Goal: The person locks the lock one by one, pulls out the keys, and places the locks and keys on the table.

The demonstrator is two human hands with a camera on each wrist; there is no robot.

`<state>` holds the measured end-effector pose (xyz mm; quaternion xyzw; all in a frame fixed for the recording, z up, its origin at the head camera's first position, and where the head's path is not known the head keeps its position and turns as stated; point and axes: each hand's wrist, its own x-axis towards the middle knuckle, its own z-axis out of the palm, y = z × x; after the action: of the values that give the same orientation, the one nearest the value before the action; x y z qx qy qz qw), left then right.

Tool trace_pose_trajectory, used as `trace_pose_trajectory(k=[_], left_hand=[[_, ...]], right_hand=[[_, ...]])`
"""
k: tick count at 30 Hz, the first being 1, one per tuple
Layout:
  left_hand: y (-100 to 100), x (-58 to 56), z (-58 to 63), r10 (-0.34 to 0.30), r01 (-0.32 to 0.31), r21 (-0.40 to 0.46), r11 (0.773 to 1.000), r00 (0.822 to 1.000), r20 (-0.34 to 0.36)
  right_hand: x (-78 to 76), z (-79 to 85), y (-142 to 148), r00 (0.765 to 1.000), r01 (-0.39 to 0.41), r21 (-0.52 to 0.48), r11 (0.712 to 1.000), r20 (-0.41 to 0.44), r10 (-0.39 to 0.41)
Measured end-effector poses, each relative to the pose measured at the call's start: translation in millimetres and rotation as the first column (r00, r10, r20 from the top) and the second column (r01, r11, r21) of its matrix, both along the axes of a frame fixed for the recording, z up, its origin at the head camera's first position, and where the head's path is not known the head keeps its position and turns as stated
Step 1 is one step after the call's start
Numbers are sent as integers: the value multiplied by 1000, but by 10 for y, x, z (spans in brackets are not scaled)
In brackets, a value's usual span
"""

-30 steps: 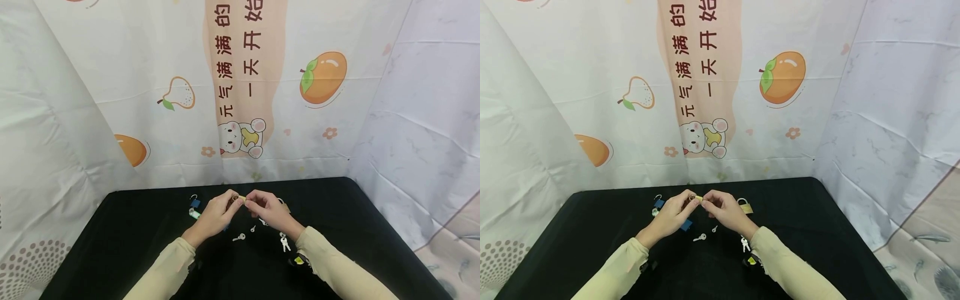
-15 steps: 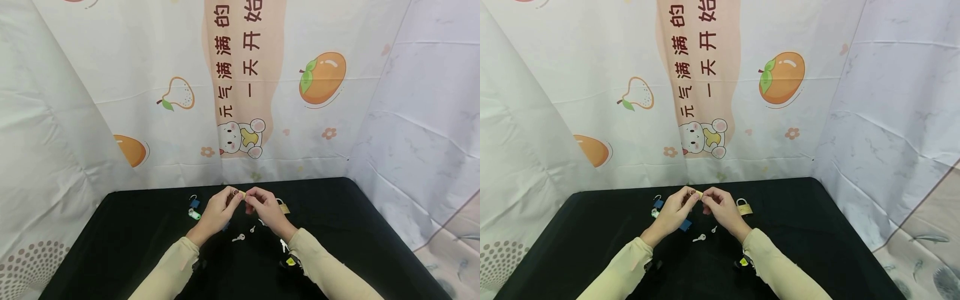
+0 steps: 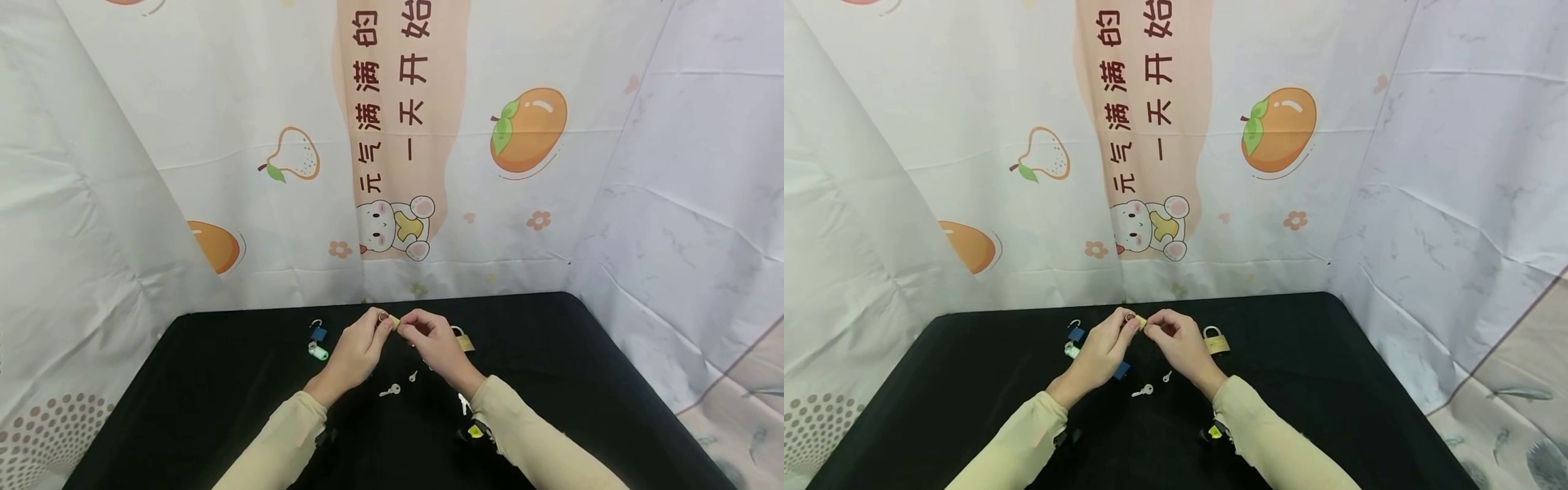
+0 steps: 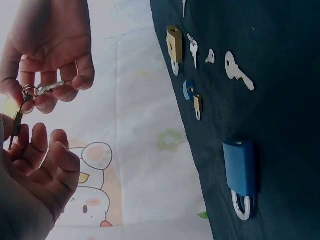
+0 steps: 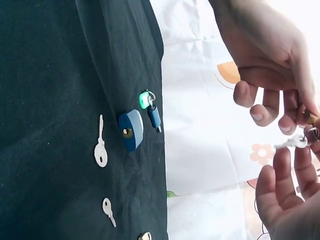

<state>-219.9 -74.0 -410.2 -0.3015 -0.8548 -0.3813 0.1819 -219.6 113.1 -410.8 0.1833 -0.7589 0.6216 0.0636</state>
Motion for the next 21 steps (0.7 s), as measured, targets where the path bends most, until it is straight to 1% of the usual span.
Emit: trace_pose_trajectory(k=[2, 6, 9, 13, 15, 17, 18, 19, 20, 21], left_hand=[[10, 2, 3, 5, -5, 0, 1000, 1000, -5], [28, 9, 23, 19, -19, 9, 1000, 1000, 0], [33, 15, 22, 21, -21, 12, 1000, 1000, 20], [24, 10, -1, 3, -4, 6, 1000, 998, 69], [-5, -14, 4, 29, -31, 27, 999, 995, 99], [-63, -56, 22, 80, -83, 26, 996, 991, 108], [-104, -77, 40, 98, -101, 21, 995, 987, 131], [-151, -98, 58, 108, -110, 3, 994, 980, 169], [-200, -120, 74, 103, -100, -24, 995, 971, 216], [-249, -144, 90, 84, -69, -67, 995, 961, 265]], right_hand=[[3, 10, -6, 1000, 21, 15, 1000, -13, -20], [4, 12, -22, 999, 49, 10, 999, -21, -48], [16, -4, -30, 998, 60, 12, 998, -9, -60], [29, -46, -24, 998, 61, 42, 997, 1, -61], [39, -71, -7, 998, 60, 55, 997, 2, -60], [55, -104, 28, 999, 49, 68, 997, 15, -50], [62, -123, 51, 999, 37, 74, 997, 28, -39], [69, -143, 77, 999, 23, 81, 996, 44, -27], [71, -165, 104, 998, 7, 95, 995, 59, -13], [70, -187, 130, 997, -13, 109, 994, 75, 5]])
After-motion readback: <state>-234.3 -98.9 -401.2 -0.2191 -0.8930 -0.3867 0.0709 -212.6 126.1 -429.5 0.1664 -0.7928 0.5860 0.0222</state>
